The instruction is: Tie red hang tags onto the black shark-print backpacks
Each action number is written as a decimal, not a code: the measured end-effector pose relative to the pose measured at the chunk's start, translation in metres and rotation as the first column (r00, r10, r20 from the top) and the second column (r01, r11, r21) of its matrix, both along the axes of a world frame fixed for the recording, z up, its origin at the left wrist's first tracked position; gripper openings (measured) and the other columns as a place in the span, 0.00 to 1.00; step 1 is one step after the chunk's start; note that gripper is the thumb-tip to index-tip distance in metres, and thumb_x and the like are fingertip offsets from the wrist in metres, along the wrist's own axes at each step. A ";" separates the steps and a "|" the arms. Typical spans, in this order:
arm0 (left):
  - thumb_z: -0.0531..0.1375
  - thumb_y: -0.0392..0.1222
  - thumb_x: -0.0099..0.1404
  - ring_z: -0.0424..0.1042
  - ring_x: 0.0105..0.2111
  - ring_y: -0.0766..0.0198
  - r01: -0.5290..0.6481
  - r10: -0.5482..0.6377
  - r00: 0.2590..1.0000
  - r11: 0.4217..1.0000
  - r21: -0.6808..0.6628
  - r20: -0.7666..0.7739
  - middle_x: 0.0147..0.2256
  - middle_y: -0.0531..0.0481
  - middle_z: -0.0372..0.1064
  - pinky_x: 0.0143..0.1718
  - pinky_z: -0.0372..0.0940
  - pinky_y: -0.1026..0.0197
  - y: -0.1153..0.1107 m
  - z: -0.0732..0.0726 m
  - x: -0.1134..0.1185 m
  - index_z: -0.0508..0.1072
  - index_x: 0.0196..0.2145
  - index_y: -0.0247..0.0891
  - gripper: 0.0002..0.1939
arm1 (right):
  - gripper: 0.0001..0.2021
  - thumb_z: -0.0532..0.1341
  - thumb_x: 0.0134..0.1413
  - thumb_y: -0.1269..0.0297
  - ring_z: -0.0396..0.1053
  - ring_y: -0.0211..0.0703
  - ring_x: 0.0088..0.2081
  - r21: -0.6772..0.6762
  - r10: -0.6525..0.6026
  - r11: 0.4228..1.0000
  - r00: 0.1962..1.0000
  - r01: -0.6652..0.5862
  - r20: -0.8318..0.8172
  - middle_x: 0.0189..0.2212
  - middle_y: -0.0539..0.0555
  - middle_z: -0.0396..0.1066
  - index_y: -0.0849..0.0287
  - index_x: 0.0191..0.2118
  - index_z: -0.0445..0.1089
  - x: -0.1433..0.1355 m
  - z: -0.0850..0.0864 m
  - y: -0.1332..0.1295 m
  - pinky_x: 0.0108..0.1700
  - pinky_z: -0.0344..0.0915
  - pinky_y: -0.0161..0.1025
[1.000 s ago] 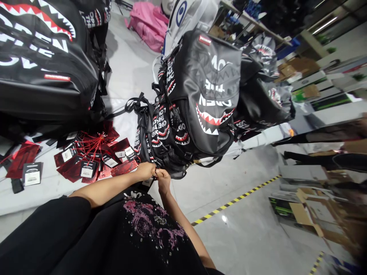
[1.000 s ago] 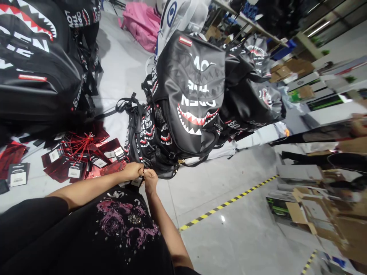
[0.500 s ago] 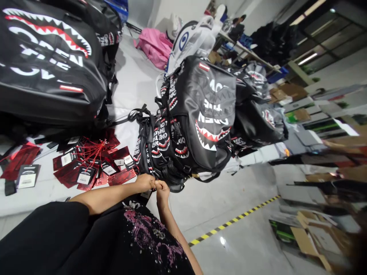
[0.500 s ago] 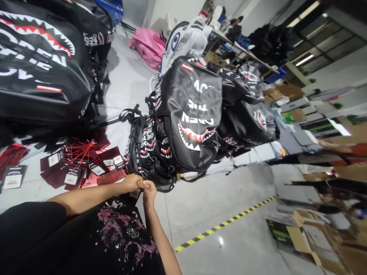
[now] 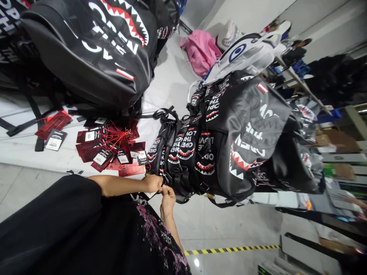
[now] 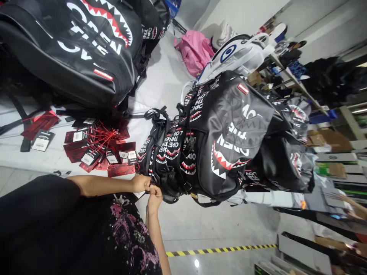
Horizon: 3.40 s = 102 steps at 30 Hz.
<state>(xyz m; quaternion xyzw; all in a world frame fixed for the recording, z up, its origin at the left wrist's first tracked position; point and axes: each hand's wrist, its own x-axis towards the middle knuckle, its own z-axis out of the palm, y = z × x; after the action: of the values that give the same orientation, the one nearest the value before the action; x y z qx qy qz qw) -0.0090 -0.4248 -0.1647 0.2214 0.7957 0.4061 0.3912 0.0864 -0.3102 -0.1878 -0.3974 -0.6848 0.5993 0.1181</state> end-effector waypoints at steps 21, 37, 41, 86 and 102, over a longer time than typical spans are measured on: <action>0.58 0.47 0.58 0.72 0.34 0.61 0.150 -0.156 0.987 0.982 -0.119 -0.043 0.33 0.51 0.74 0.33 0.60 0.65 -0.005 0.023 -0.013 0.73 0.34 0.41 0.09 | 0.14 0.67 0.36 0.55 0.67 0.40 0.30 -0.105 -0.118 0.988 0.992 0.112 -0.053 0.26 0.52 0.73 0.61 0.26 0.71 -0.004 -0.004 -0.013 0.37 0.64 0.40; 0.57 0.41 0.59 0.69 0.30 0.64 0.181 -0.196 0.974 0.974 -0.133 -0.111 0.30 0.50 0.72 0.31 0.57 0.65 -0.002 0.040 -0.021 0.71 0.31 0.38 0.06 | 0.17 0.69 0.33 0.50 0.62 0.37 0.23 -0.166 -0.122 0.980 0.988 0.105 -0.097 0.20 0.50 0.69 0.61 0.22 0.70 -0.016 0.009 -0.011 0.28 0.59 0.35; 0.55 0.43 0.61 0.68 0.26 0.67 0.171 -0.169 0.984 0.985 -0.029 0.053 0.26 0.53 0.70 0.28 0.57 0.67 -0.001 0.033 -0.021 0.71 0.32 0.38 0.08 | 0.19 0.69 0.30 0.50 0.61 0.36 0.23 -0.202 -0.168 0.969 0.981 0.146 -0.097 0.19 0.50 0.69 0.61 0.22 0.70 -0.018 0.011 -0.012 0.27 0.58 0.35; 0.60 0.46 0.59 0.72 0.38 0.58 0.053 -0.058 0.996 0.996 -0.074 -0.071 0.36 0.51 0.75 0.37 0.61 0.62 -0.004 0.036 -0.018 0.74 0.32 0.42 0.06 | 0.18 0.70 0.30 0.51 0.65 0.39 0.26 -0.111 -0.127 0.987 0.990 0.120 -0.058 0.22 0.50 0.71 0.61 0.24 0.71 -0.014 0.001 -0.007 0.32 0.61 0.38; 0.63 0.47 0.59 0.64 0.52 0.50 -0.544 0.325 0.691 0.822 -0.169 -0.646 0.47 0.43 0.71 0.53 0.56 0.51 -0.197 0.025 -0.161 0.73 0.47 0.41 0.19 | 0.13 0.52 0.57 0.63 0.69 0.42 0.37 0.453 0.619 0.640 0.766 -0.620 0.175 0.36 0.56 0.72 0.61 0.40 0.71 -0.087 0.067 -0.070 0.43 0.64 0.37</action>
<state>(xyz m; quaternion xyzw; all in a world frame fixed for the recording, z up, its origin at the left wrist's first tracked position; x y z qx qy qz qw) -0.1702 -0.6221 -0.1394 0.0652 0.9646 0.2511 0.0471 -0.0008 -0.3799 -0.1208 -0.0971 -0.9066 0.4107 0.0004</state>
